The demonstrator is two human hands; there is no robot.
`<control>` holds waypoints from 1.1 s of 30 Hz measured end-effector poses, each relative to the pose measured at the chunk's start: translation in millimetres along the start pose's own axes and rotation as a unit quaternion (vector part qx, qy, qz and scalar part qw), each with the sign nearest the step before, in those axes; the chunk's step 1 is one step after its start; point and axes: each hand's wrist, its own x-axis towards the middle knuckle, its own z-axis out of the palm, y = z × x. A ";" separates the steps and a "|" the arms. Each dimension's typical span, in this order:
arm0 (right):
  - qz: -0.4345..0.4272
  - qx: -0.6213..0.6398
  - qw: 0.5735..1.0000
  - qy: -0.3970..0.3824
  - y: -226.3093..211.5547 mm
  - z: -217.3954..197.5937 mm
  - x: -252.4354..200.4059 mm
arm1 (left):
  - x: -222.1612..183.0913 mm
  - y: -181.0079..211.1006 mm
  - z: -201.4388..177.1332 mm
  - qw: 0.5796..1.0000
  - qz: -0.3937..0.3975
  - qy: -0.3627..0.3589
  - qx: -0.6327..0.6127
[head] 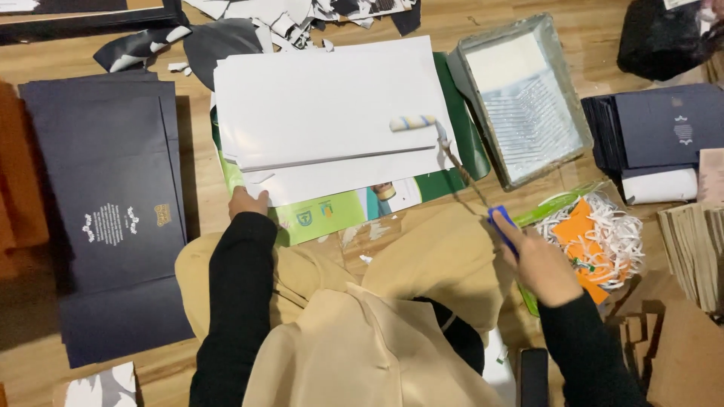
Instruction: Applying glue to paper covers using a roller and attaching cardboard pieces to assemble covers.
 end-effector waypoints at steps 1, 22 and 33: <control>0.019 -0.005 1.000 -0.023 0.4 0.9 -19.3 | 2.8 -0.1 0.8 1.000 0.000 0.010 0.004; -0.056 0.103 0.988 0.100 7.8 4.2 115.5 | 2.5 -2.8 1.0 1.000 0.018 0.008 0.013; 0.023 0.003 1.000 -0.002 25.2 10.0 -16.8 | -2.4 0.2 -0.6 1.000 0.021 0.009 0.011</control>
